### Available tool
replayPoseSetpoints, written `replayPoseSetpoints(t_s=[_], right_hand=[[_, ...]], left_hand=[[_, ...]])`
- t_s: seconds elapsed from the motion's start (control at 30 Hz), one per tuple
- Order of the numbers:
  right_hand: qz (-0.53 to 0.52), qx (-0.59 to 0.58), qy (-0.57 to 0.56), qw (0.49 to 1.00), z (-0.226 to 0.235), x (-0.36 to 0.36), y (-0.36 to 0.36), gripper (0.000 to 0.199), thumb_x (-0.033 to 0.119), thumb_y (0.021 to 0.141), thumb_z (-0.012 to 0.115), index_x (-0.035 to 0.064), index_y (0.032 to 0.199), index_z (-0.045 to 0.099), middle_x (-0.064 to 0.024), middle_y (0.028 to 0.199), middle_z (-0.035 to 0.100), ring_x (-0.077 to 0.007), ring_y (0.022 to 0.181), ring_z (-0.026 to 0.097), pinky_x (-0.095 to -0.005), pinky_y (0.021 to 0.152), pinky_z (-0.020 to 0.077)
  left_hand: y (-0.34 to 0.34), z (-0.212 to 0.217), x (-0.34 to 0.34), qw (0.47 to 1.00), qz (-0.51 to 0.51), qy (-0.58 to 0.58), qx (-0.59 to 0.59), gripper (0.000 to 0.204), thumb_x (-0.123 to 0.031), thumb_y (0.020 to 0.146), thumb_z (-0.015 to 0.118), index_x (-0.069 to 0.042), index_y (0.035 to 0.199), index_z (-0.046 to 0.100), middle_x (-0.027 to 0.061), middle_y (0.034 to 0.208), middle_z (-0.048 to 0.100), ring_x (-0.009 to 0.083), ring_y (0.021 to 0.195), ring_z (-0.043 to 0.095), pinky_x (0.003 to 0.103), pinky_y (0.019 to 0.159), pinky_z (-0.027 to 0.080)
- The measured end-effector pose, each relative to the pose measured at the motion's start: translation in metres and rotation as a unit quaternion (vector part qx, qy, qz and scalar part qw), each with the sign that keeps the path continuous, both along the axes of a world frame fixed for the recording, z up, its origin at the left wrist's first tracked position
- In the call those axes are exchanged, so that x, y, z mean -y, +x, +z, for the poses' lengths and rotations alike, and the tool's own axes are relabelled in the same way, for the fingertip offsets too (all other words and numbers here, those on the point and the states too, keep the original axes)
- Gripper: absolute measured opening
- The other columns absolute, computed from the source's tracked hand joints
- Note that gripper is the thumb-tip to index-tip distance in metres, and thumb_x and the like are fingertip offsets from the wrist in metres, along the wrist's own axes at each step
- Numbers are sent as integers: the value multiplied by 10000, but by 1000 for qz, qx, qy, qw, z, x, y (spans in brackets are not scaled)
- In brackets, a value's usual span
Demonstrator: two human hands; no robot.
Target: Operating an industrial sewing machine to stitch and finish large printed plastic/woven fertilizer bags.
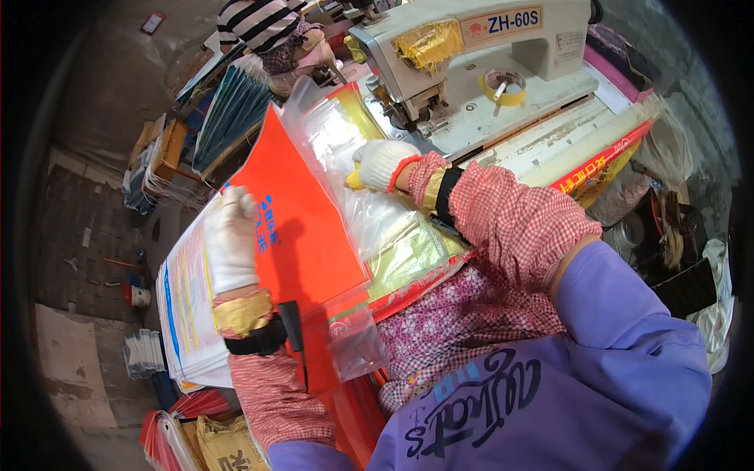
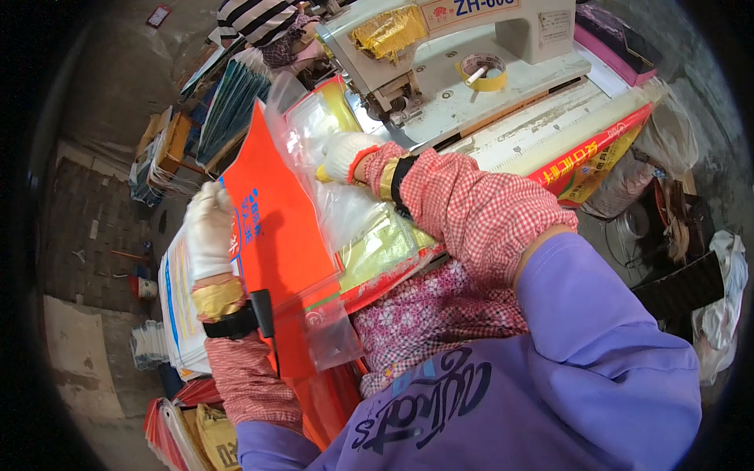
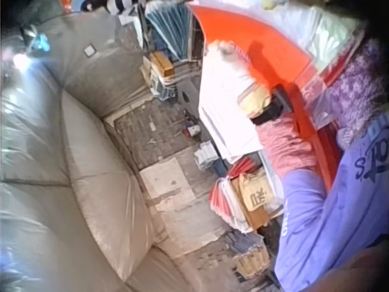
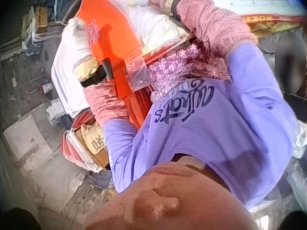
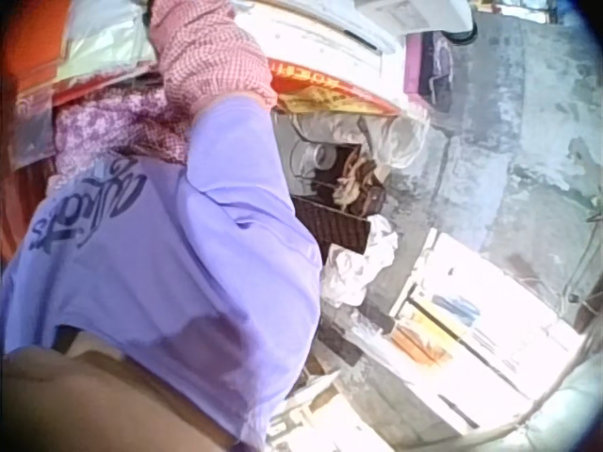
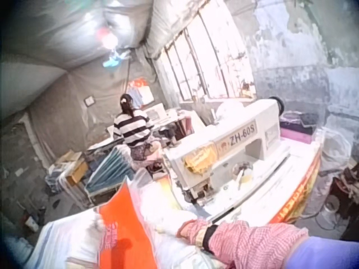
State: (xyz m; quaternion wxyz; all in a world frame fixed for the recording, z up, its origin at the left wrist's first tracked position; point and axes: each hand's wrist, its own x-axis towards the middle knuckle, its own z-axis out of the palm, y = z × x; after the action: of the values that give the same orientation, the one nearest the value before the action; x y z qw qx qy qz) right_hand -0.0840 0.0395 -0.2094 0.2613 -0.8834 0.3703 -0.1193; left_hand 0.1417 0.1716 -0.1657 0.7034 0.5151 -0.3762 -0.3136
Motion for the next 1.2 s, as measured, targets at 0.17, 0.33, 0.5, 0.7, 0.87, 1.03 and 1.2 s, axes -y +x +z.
replayPoseSetpoints(t_s=[0.17,0.33,0.5,0.7,0.87,1.03,1.2], right_hand=[[37,70,21,997,-9,-10,18,544,593,720,641,50,755,671,-143,722,661,-305,714,649,-413,663,493],[75,82,92,990,1,-34,38,699,686,743,553,30,938,697,-190,916,679,-357,867,649,-422,785,490],[29,133,166,977,4,-27,15,491,496,752,659,25,882,699,-193,798,673,-304,778,661,-392,706,497],[100,-184,-167,963,-15,-18,-3,227,264,726,696,68,841,710,-144,777,684,-283,714,661,-393,647,518],[220,113,-164,955,-4,-86,16,256,201,742,615,29,921,674,-198,928,672,-309,856,651,-402,748,507],[620,4,131,774,-22,-161,33,226,221,727,606,30,827,673,-160,783,669,-292,711,635,-396,605,501],[160,181,-102,965,-56,-44,84,185,323,679,694,143,710,726,-120,734,681,-252,651,660,-388,554,509]], left_hand=[[-2,-14,1,974,-87,207,24,250,-267,930,602,-18,948,588,42,912,622,153,860,594,259,790,496],[-34,-47,38,896,-264,263,-243,395,-178,867,642,7,1186,499,99,998,656,228,864,648,356,785,514],[-17,-36,30,698,-1,23,716,103,-98,813,630,-52,904,646,192,790,638,361,746,627,413,652,508],[8,24,-3,999,-7,-14,-52,123,-124,919,602,-33,836,603,9,777,601,78,686,540,253,607,450],[-35,46,-26,976,-10,99,194,97,-123,906,589,-34,870,582,-4,763,565,69,681,502,218,624,400],[-52,58,-78,931,103,130,326,85,-71,881,584,-49,837,515,-13,735,526,55,661,463,202,603,385],[-82,54,-151,898,101,129,407,76,1,823,606,-28,858,545,8,758,561,95,652,502,241,599,434]])
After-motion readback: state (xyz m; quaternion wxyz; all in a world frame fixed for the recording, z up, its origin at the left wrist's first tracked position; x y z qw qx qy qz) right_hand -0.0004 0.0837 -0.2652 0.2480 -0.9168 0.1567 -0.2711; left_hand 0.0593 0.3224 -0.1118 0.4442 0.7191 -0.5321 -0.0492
